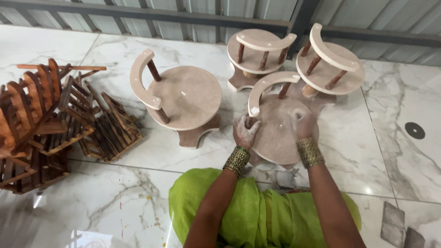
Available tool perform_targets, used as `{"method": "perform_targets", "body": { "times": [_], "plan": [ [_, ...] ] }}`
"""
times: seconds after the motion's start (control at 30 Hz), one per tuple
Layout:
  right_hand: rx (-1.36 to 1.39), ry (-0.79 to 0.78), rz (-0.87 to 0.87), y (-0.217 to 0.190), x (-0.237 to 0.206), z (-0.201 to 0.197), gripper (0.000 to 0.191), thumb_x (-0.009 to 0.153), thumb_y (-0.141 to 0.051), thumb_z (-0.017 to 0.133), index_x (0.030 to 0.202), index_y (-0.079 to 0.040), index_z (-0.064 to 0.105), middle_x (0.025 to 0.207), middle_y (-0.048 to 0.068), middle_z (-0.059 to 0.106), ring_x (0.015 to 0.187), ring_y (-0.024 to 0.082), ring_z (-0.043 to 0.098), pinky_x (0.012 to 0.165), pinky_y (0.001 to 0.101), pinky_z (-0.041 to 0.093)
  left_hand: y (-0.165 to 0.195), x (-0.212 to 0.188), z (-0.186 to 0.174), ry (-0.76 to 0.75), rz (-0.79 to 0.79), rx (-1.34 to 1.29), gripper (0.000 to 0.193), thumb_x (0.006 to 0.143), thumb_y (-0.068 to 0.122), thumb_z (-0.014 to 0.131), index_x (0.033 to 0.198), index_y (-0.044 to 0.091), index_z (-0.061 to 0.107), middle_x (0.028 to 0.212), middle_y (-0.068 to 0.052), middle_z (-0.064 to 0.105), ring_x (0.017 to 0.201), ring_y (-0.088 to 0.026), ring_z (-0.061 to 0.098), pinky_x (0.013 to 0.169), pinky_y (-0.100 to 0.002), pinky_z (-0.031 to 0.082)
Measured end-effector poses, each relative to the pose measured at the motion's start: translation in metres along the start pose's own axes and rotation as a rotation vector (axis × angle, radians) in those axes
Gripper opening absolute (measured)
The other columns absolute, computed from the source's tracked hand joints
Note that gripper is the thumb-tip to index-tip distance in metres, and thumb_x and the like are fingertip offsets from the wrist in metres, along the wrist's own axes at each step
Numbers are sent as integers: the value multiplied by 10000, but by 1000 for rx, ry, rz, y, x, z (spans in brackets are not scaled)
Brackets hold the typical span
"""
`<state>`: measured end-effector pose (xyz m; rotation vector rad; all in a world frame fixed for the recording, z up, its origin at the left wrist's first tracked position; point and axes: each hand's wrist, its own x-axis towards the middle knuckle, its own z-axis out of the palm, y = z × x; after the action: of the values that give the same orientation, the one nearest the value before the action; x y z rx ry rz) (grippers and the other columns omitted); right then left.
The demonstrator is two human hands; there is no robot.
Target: The person sits on the floor assembling small wooden stools. They apply a white paste to the wooden joints by hand, press the curved backrest and side rails onto the round seat and legs, and reposition the stools to work on each one in turn.
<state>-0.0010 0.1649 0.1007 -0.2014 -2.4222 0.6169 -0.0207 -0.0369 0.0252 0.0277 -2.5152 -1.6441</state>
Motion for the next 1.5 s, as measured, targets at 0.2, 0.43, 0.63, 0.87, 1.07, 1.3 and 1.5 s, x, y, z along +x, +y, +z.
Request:
{"method": "perform_targets", "body": {
  "times": [0.2,0.43,0.63,0.87,1.07,1.3,1.5],
  "plan": [
    [172,390,-57,-33,97,1,101,924,-104,732,952,-16,774,845,133,730,752,324,691,714,438,539,-14,9,27,54,142,-447,627,805,70,704,1359,51,410,1444,-100,512,1331,-300,499,1109,-358,380],
    [-277,247,-189,-53,101,18,86,970,-64,672,1018,-27,734,1067,128,670,1075,345,613,904,461,504,-30,5,35,240,264,-132,575,891,-31,643,1451,-25,513,1475,-193,576,1302,-322,623,1081,-371,492],
    [-139,98,-572,-54,91,24,179,907,-44,614,1052,-39,718,1124,113,648,1178,322,608,1026,419,521,-26,2,30,220,237,-146,583,868,-35,639,1437,-17,514,1449,-204,595,1202,-300,666,1024,-364,522],
    [-360,10,-452,-51,100,7,172,934,-88,596,1052,-44,713,1123,137,659,1154,343,607,1006,452,496,-28,6,34,130,93,-223,682,887,7,630,1532,-18,410,1324,-152,675,1163,-253,695,1013,-322,537],
    [-311,199,-575,-60,98,14,219,900,-89,586,1064,-41,723,1153,163,695,1164,345,631,1046,451,497,-29,6,32,193,275,-89,488,860,-56,678,1340,-13,598,1476,-239,565,1203,-299,665,1019,-353,522],
    [-298,210,-204,-18,116,-28,182,903,-183,670,956,-63,795,901,195,712,896,403,657,827,504,513,-22,10,36,130,191,-419,646,857,-105,558,1481,-61,398,1423,-212,598,1247,-270,655,1045,-341,517],
    [-80,275,-415,-62,109,9,165,922,-66,612,984,-56,765,977,148,700,976,370,658,883,473,524,-28,7,33,164,149,-137,664,860,-15,682,1481,-46,449,1240,-226,697,1109,-332,690,935,-381,547]
  ]
}}
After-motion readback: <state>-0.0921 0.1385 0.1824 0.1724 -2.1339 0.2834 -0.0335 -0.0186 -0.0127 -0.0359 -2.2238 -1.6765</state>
